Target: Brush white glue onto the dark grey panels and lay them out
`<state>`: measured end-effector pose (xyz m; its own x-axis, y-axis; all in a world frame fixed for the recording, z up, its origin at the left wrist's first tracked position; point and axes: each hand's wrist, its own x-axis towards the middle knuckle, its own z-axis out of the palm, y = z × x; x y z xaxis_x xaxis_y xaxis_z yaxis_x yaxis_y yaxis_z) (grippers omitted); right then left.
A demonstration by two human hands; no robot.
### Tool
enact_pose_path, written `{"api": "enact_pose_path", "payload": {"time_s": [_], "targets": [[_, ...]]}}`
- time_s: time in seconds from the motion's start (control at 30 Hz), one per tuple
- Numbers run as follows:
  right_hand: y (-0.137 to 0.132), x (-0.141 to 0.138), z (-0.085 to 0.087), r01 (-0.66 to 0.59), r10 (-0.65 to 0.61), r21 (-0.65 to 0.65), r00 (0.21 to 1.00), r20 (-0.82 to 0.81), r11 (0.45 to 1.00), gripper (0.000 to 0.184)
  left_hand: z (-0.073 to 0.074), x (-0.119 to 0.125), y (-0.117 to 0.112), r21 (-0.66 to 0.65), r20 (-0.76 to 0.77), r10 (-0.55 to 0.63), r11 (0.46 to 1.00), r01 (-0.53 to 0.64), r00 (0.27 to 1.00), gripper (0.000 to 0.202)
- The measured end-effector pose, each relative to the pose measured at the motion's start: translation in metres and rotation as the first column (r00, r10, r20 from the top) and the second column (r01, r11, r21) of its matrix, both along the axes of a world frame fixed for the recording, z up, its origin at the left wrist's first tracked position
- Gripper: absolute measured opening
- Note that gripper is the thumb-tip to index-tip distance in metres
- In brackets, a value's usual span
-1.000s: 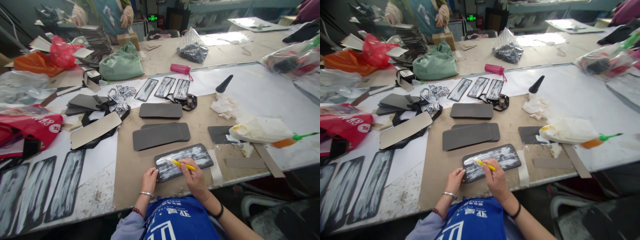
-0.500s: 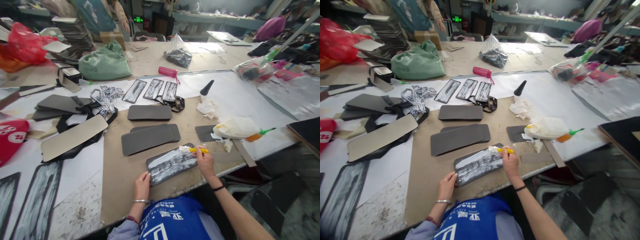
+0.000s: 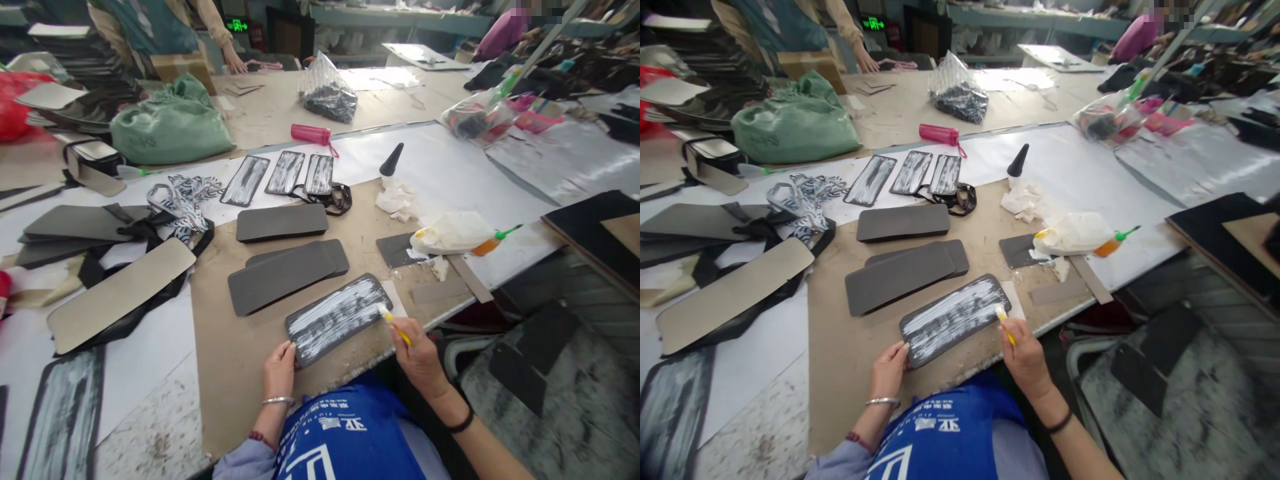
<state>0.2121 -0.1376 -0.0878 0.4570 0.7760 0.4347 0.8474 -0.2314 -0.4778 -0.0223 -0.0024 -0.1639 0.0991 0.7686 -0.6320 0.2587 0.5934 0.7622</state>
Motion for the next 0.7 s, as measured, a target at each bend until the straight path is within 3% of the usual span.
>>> {"api": "enact_pose_path", "payload": {"time_s": [0.13,0.27,0.47,0.57,0.63,0.7], "targets": [[0.015,-0.069,0.004,-0.151,0.154,0.031,0.967,-0.203,0.988,0.018,0.005,0.002,0.003,-0.09,0.089,0.069,0.994,-0.06,0.994,0.038],[0.033,-0.112,0.011,-0.246,0.27,0.112,0.844,-0.464,0.963,0.017,0.006,0.003,0.008,-0.161,0.126,0.076,0.985,-0.055,0.989,0.032],[0.03,-0.101,-0.001,-0.049,0.082,0.074,0.829,-0.553,0.996,0.015,0.003,0.002,0.01,-0.172,0.116,0.047,0.985,-0.026,0.992,0.03],[0.03,-0.105,0.001,0.032,0.028,0.076,0.741,-0.671,0.997,0.017,0.004,0.002,0.01,-0.144,0.099,0.027,0.99,-0.013,0.995,0.029],[0.031,-0.111,0.001,0.02,0.044,0.078,0.674,-0.738,0.997,0.02,0.005,0.001,0.01,-0.104,0.066,0.01,0.995,-0.003,0.998,0.029],[0.032,-0.109,-0.004,0.018,0.041,0.071,0.662,-0.748,0.997,0.024,0.007,0.0,0.01,-0.046,0.02,-0.005,0.999,0.006,1.0,0.029]]}}
